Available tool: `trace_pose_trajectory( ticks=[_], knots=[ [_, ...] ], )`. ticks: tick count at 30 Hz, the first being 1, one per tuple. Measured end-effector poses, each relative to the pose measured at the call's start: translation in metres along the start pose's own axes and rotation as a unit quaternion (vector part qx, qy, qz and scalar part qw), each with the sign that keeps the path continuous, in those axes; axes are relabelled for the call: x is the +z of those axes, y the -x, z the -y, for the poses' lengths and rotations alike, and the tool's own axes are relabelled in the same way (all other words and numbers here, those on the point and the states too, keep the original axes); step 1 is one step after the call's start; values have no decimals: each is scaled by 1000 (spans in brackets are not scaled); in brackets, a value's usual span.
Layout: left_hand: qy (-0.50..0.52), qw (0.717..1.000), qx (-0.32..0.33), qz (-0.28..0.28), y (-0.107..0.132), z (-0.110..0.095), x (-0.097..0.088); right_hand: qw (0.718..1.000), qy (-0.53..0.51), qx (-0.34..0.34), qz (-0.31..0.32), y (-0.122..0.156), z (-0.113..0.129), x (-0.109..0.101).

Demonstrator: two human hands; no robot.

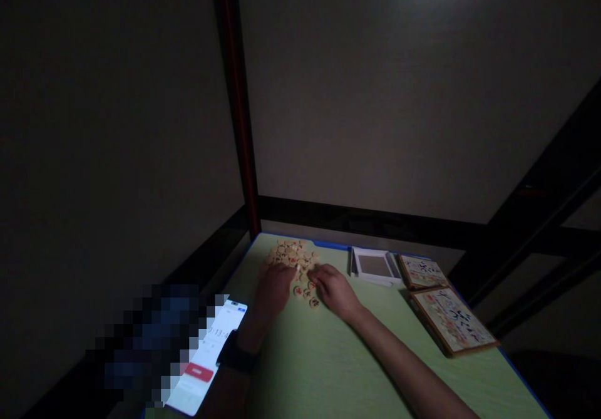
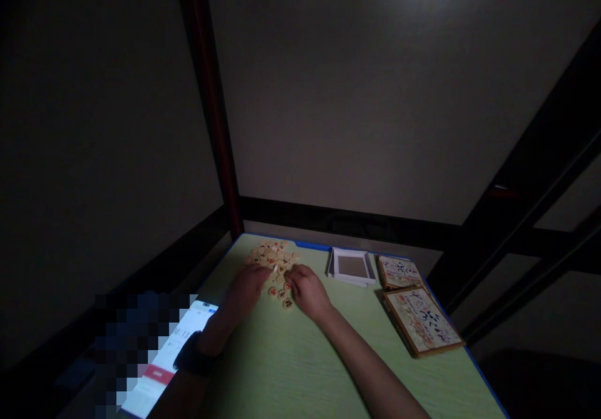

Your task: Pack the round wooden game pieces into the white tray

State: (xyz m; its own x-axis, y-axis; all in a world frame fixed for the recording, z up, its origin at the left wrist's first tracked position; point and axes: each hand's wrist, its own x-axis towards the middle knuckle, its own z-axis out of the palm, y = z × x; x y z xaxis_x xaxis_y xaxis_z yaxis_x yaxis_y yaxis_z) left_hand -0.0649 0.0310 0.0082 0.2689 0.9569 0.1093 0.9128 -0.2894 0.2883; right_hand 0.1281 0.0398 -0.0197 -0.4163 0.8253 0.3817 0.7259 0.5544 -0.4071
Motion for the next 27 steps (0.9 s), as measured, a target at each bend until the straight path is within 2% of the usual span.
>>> trace_pose_trajectory(
  ticks=[3, 6, 11, 13, 18, 23, 27],
  knots=[
    [-31, 997, -65, -29, -1, 5, -11, 993, 96, -5, 68, -16, 17, -8],
    [-37, 993, -106, -34, 0, 13, -18, 979, 167, -16, 119, -29, 31, -9],
    [-26, 989, -138, 41, 5, 17, -29, 957, 237, -38, 165, -36, 44, -5],
    [-28, 989, -134, 58, 8, 15, -30, 954, 246, -31, 169, -35, 46, -5],
    [-35, 993, -108, 45, 14, 7, -25, 952, 259, 23, 159, -32, 47, -6],
    [-62, 989, -123, 57, 20, 4, -26, 952, 265, 43, 147, -30, 49, -5],
    [-96, 987, -110, 63, 22, 5, -20, 948, 271, 68, 153, -29, 55, -6]
  ],
)
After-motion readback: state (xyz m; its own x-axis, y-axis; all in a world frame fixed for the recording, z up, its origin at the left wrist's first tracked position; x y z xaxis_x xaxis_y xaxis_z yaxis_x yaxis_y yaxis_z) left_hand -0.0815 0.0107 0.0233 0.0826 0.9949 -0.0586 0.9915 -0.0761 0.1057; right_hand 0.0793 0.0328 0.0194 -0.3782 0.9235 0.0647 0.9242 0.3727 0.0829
